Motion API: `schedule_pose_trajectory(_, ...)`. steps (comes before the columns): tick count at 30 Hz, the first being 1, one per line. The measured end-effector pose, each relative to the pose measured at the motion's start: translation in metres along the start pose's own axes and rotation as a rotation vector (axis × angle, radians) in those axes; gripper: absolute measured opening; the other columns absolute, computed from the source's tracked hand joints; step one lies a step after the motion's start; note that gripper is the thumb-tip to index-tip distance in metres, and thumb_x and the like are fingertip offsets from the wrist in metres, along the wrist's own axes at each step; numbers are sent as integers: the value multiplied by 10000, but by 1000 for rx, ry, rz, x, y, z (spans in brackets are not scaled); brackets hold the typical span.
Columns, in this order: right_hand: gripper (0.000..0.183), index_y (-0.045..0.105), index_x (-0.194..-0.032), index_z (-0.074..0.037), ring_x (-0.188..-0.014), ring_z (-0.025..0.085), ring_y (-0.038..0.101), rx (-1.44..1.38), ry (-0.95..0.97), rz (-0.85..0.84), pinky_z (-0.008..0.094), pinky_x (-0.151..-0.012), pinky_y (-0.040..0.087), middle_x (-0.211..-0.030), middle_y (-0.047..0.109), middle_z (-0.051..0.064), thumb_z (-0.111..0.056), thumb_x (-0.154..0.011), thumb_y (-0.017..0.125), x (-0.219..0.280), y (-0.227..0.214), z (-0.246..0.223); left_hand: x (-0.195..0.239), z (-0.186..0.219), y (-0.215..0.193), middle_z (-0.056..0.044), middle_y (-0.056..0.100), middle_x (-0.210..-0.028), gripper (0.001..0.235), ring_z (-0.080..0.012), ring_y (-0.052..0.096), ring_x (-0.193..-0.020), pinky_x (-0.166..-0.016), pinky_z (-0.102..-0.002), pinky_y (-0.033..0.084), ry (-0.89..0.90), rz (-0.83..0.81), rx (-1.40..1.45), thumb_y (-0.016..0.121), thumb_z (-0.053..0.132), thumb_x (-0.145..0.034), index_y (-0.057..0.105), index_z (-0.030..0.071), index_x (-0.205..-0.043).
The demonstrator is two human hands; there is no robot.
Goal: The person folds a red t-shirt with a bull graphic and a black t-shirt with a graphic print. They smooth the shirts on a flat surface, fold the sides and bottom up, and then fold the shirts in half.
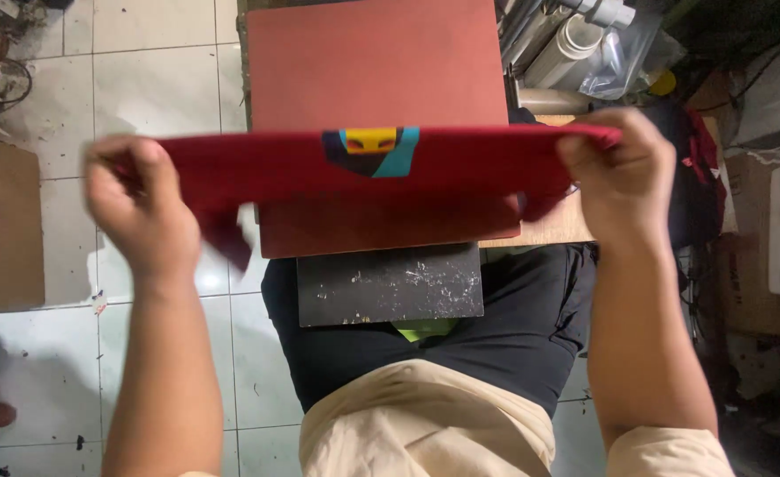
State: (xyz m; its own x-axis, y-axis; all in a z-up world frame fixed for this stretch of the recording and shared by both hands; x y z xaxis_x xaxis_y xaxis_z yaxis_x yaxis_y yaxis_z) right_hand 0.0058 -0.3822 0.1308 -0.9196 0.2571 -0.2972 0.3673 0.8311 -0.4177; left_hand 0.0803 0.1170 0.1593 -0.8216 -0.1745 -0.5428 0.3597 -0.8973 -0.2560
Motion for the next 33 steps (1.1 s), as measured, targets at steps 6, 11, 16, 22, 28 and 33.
schedule_pose_trajectory(6, 77, 714, -1074, -105, -792, 79, 501, 167, 162, 31, 249, -679, 412, -879, 601, -28, -146, -1021, 752, -39, 15, -8, -30, -42, 37, -35, 610, -960, 152, -171, 560, -896, -839, -333, 479, -75, -69, -77, 648, 235, -1103, 612, 104, -1034)
schedule_pose_trajectory(11, 394, 683, -1253, -97, -946, 334, 642, 345, -73, 54, 440, -805, 491, -1061, 679, 168, -96, -871, 778, -38, 67, 73, 12, -61, 84, -155, 669, -1041, 204, -334, 634, -996, -900, -450, 499, -197, -174, -244, 688, 187, -1000, 641, 58, -1151)
schedule_pose_trajectory(16, 411, 685, -1239, -22, -1080, 485, 653, 508, -313, -107, 568, -889, 512, -1143, 704, 257, -82, -833, 711, 6, 159, 36, 78, -53, 164, -187, 678, -1182, 272, -399, 619, -1187, -1005, -525, 471, 79, -450, -340, 751, 164, -935, 701, 50, -1176)
schedule_pose_trajectory(22, 562, 436, -1567, -178, -1516, 344, 345, 643, -222, -479, 588, -1189, 276, -1635, 398, 107, -363, -1045, 530, 34, 239, 30, 122, -72, 221, -42, 202, -1721, 489, -333, 236, -1558, -1225, -609, 217, 148, -914, -724, 507, 213, -1034, 489, 136, -1516)
schedule_pose_trajectory(28, 617, 448, -1573, -164, -1489, 312, 393, 817, -266, -371, 570, -1183, 274, -1636, 403, 107, -437, -1037, 583, 13, 206, 43, 92, -92, 185, -143, 321, -1667, 592, -359, 296, -1528, -1200, -618, 215, 118, -809, -780, 414, 430, -1084, 397, 133, -1595)
schedule_pose_trajectory(33, 667, 263, -1648, -143, -1579, 332, 157, 852, 13, -469, 610, -1244, 94, -1717, 194, 124, -506, -1095, 350, 9, 191, 75, 93, -106, 179, -130, 178, -1718, 660, -349, 151, -1581, -1238, -609, 105, 3, -905, -860, 284, 501, -1091, 250, 149, -1649)
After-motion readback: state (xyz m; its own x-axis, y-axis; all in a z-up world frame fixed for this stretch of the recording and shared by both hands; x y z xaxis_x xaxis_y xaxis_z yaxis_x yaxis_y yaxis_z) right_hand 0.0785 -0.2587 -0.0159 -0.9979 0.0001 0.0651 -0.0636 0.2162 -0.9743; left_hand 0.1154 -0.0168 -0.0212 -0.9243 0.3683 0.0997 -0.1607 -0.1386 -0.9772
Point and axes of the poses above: each hand's wrist, its own x-axis away from the middle knuckle, its own y-axis out of the palm, z = x × y, the point moved 8 cm from there along -x, towards the middle knuckle
